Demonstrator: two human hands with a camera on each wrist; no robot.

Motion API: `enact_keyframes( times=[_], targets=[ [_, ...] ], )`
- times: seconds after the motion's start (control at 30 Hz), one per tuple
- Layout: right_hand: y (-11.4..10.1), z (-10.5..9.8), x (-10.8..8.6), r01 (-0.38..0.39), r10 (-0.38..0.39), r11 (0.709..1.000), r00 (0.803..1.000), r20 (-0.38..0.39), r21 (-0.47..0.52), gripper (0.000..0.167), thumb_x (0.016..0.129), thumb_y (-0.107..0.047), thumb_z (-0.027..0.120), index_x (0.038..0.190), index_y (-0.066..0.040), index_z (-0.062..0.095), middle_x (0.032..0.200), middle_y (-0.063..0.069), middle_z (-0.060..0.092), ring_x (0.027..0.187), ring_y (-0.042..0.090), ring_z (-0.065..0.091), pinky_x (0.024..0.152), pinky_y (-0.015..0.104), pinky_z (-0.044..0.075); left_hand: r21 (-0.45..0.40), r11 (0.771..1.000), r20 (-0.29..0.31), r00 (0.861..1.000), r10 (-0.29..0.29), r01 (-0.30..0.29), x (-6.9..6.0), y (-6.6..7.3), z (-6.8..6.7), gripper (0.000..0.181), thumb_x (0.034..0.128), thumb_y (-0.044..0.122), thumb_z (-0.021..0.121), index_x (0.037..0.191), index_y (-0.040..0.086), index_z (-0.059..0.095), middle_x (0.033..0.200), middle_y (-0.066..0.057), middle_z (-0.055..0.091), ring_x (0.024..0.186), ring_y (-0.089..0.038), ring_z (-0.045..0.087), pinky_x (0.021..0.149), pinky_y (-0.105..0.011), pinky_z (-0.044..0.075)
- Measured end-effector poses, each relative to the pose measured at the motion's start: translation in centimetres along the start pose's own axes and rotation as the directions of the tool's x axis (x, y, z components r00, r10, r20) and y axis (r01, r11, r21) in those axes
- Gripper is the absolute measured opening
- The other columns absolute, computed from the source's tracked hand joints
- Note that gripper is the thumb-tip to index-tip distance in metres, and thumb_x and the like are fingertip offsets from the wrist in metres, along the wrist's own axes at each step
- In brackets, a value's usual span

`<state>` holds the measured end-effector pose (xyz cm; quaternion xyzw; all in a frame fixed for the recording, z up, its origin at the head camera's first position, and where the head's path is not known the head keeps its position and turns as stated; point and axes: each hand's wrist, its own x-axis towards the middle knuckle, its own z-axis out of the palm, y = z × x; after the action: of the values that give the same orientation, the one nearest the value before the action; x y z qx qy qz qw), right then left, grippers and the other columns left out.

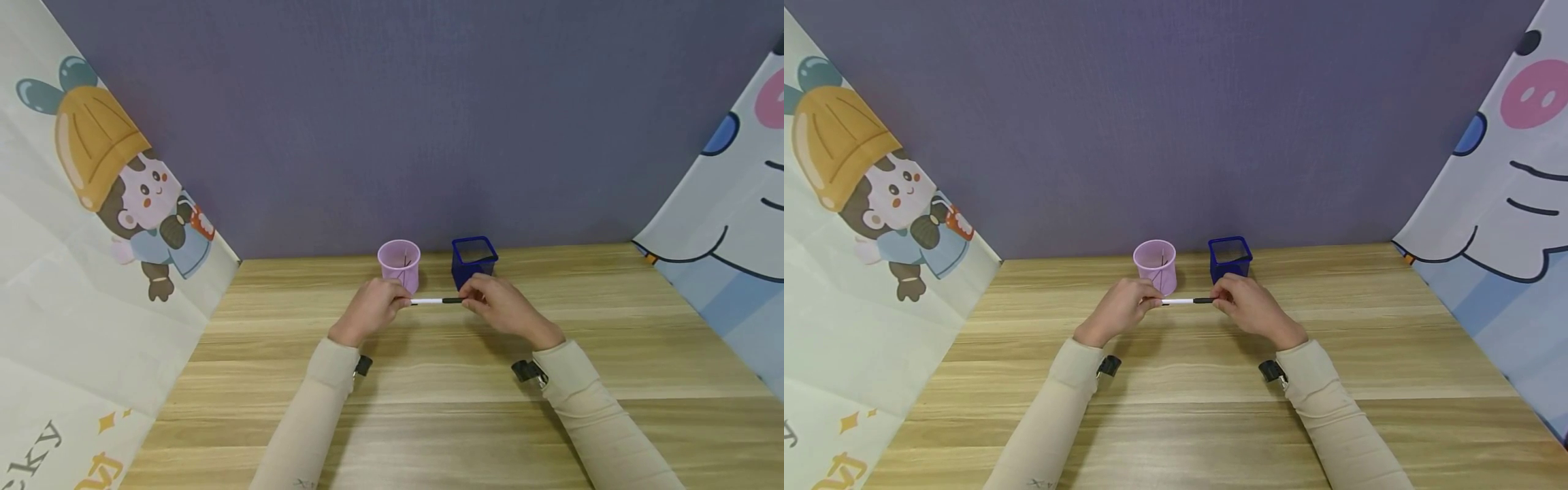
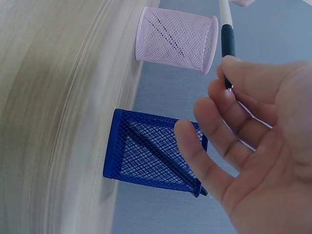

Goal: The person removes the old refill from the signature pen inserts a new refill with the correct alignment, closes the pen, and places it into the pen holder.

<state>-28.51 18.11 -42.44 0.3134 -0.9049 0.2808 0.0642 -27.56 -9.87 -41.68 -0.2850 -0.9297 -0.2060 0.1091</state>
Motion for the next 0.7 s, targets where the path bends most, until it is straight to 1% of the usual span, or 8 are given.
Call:
enact_keyframes(
  times=[0.33,0.7],
  targets=[
    [0.08,-0.01,0.05,0.008,-0.008,1.0,1.0,-0.002,-0.005,0.008,0.094,-0.01,0.074,0.101,-0.011,0.07,0.087,-0.004,0.064,0.077,0.008,0.057,0.066,0.025,0.049,-0.01,1.0,0.009,1.0,-0.004,0.004,0.05,0.07,-0.05,0.01,0.0923,0.015,0.075,0.098,0.01,0.081,0.098,-0.003,0.08,0.093,-0.019,0.075,0.09,-0.037,0.06],
    [0.04,0.06,-0.09,0.014,-0.015,0.999,1.0,-0.022,-0.039,0.009,0.092,-0.009,0.075,0.099,-0.011,0.07,0.087,-0.003,0.062,0.082,0.012,0.054,0.071,0.029,0.047,-0.002,1.0,-0.012,1.0,0.013,-0.013,0.07,0.03,0.13,0.009,0.0912,0.015,0.076,0.096,0.01,0.081,0.096,-0.003,0.08,0.091,-0.019,0.075,0.089,-0.037,0.06]
  ],
)
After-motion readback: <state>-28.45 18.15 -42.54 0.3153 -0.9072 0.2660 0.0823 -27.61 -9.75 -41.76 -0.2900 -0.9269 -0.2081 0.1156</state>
